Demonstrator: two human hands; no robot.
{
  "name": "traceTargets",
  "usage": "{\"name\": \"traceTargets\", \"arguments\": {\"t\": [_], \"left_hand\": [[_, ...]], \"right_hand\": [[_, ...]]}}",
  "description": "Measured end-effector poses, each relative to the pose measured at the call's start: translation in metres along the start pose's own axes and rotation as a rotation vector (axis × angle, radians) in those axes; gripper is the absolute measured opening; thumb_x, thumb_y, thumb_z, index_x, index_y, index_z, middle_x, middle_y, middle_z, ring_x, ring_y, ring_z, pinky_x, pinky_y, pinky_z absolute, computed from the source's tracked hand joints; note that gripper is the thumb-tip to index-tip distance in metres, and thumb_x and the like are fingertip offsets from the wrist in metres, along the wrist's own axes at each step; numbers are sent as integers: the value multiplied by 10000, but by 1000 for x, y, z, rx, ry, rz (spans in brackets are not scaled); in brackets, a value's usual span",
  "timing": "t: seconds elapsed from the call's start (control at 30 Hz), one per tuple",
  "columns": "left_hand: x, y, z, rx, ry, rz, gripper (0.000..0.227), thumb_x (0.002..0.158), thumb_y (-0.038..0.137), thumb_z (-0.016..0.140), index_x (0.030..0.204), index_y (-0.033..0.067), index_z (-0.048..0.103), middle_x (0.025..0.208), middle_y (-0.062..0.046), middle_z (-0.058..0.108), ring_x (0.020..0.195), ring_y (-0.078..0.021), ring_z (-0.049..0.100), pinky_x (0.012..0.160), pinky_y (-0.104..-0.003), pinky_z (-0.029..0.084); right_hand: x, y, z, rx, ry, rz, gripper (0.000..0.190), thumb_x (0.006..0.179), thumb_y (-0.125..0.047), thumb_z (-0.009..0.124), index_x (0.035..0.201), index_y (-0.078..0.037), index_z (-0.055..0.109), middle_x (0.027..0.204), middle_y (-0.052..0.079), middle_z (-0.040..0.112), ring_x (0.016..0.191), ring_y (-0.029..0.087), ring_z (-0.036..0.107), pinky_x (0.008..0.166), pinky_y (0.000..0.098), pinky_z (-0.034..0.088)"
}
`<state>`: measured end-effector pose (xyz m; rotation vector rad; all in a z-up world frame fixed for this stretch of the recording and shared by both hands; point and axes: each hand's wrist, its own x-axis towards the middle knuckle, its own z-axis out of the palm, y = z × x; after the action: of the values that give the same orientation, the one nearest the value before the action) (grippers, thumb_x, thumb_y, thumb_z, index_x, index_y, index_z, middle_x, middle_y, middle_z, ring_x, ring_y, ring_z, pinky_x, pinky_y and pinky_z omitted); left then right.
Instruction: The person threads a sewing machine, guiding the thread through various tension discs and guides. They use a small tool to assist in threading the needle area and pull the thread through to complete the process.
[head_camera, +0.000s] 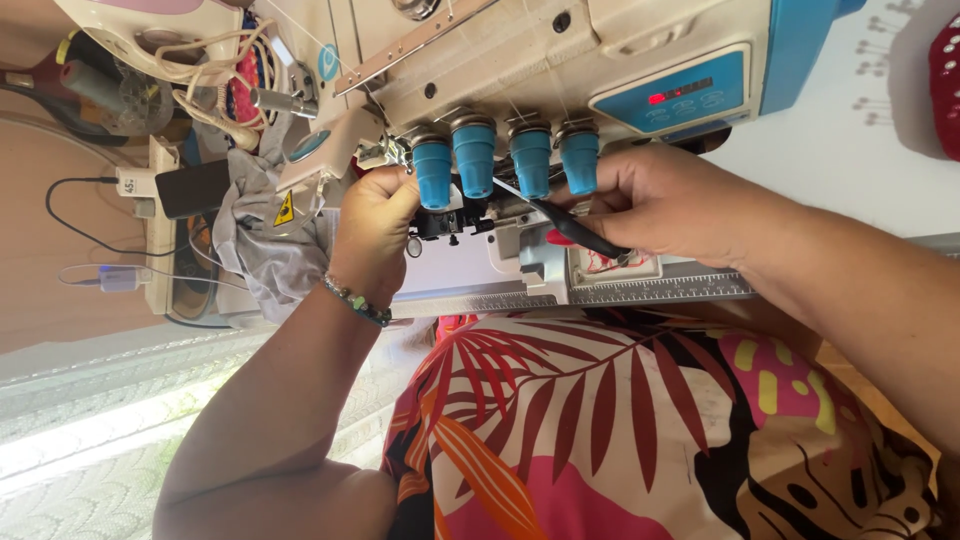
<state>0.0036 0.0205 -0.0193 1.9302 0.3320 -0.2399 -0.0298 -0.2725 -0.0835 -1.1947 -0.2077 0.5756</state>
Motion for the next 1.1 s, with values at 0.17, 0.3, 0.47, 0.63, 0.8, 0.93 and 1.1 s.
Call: {"name": "traceTargets", "arguments": {"t": [0.17,0.3,0.47,0.63,0.8,0.93,1.1], "left_hand": [[-3,5,0,-12,-20,-3,247,943,180,773,758,21,730,619,-57,622,555,-87,566,558,-214,519],[7,-9,-8,10,-43,4,231,941,192,779,783,27,746,642,-57,640,576,-86,567,571,-214,511],[11,-12,-13,17,-60,2,179,923,182,784,826,33,769,686,-46,666,603,-82,589,613,-215,525],[25,-33,-35,66,-51,-37,97,872,133,755,817,53,767,703,-13,640,649,-79,560,681,-212,507],[12,-4,-31,101,-56,-50,86,821,132,713,846,65,762,766,-7,633,710,-100,558,746,-239,495],[-12,33,-23,275,-49,-40,177,841,229,716,940,97,780,794,3,608,794,-101,553,803,-254,477],[-51,70,-11,872,54,-9,288,880,322,619,1135,291,751,1233,114,745,1133,-66,690,1005,-281,489]], "right_hand": [[-1,-9,3,-35,-2,-9,332,812,-87,818,1140,-37,801,505,68,598,361,97,466,313,186,370],[1,-3,2,-33,-2,-20,339,817,-97,818,1152,-44,799,511,58,594,367,93,474,314,182,380],[-1,-2,1,-37,4,-7,377,799,-113,836,1171,-61,806,528,48,612,432,93,502,374,188,408],[-7,1,-2,-52,7,3,401,791,-111,840,1188,-62,802,520,61,612,438,106,505,383,204,419],[-14,0,-6,-64,13,18,410,788,-105,838,1190,-35,797,542,86,639,479,131,527,443,215,404],[-24,-10,-5,-98,45,30,416,768,-82,845,1174,-8,797,556,122,671,490,163,554,452,245,409],[-37,-29,-6,-325,-26,288,411,857,-110,775,1245,-221,848,783,1,731,675,125,586,697,268,463]]}}
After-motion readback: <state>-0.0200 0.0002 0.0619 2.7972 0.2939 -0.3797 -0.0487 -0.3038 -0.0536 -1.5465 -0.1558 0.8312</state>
